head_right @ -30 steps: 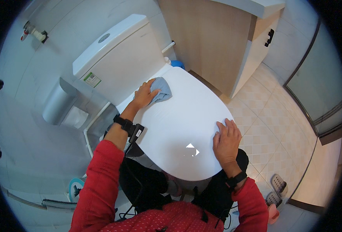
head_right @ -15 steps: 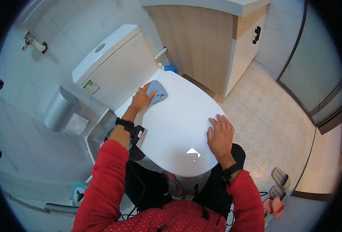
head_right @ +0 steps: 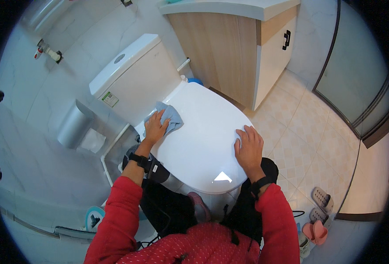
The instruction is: The person wipes the closed toilet seat and lid with a blue cloth, then briefly lifts the lid to wipe the underside before closing it again and continuing to wipe the top surface.
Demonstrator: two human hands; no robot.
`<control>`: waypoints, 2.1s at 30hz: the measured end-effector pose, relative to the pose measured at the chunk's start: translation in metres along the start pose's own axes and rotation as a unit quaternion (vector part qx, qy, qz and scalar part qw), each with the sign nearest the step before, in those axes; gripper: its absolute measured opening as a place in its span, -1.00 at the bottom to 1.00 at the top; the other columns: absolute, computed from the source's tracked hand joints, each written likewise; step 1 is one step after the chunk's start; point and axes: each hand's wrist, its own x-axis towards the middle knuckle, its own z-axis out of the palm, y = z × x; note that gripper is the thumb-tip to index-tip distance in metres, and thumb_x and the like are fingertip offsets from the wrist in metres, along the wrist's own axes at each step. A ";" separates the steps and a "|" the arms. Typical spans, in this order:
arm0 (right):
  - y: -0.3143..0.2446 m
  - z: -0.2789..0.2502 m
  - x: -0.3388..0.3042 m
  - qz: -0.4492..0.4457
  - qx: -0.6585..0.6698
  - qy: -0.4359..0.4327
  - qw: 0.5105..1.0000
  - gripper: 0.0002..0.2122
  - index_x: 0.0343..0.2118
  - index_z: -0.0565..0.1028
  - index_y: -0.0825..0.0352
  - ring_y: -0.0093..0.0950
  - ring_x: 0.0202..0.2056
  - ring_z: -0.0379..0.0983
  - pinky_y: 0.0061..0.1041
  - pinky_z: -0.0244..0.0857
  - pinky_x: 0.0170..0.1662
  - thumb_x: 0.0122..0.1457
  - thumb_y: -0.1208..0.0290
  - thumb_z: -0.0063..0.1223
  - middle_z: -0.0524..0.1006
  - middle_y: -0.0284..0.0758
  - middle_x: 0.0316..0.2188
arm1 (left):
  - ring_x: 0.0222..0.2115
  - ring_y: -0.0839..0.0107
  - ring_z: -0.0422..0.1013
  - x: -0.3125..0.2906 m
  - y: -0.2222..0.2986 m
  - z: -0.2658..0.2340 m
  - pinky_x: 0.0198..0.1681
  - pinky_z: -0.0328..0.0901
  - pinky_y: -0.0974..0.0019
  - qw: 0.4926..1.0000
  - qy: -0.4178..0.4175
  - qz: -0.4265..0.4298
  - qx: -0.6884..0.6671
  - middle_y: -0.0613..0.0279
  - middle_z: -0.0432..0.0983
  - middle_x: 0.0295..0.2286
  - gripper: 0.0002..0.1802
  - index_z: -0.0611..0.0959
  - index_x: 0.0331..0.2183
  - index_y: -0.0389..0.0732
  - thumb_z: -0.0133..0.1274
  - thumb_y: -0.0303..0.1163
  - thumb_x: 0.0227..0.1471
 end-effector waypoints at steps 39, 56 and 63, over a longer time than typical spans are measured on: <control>-0.029 -0.080 -0.079 -0.106 0.158 -0.111 0.975 -0.45 0.12 0.41 0.26 -0.08 0.26 0.18 -0.11 -0.03 0.33 0.15 0.03 0.17 0.30 -0.02 0.21 | 0.27 0.16 0.09 -0.150 0.193 -0.003 0.30 -0.05 -0.04 0.849 -0.294 0.247 -0.364 0.03 0.23 0.21 -0.22 0.22 0.28 -0.16 0.11 -0.32 0.07; -0.011 -0.072 -0.108 -0.060 0.131 -0.111 0.983 -0.34 0.13 0.40 0.10 0.03 0.27 0.10 -0.08 -0.04 0.32 -0.10 0.20 0.41 0.24 0.01 0.21 | 0.26 -0.08 0.05 -0.088 0.046 0.010 0.33 -0.11 -0.06 0.986 0.029 0.161 -0.011 -0.13 0.20 0.21 -0.47 0.38 0.15 -0.36 -0.04 -0.36 0.18; 0.017 -0.034 -0.042 0.012 0.083 -0.080 0.993 -0.34 0.17 0.36 0.13 0.11 0.27 0.05 -0.07 0.06 0.28 0.00 0.05 0.32 0.18 0.10 0.23 | 0.29 -0.02 0.02 -0.090 0.066 0.005 0.35 -0.14 -0.04 0.990 0.025 0.133 0.032 -0.09 0.19 0.22 -0.46 0.36 0.16 -0.37 -0.07 -0.39 0.18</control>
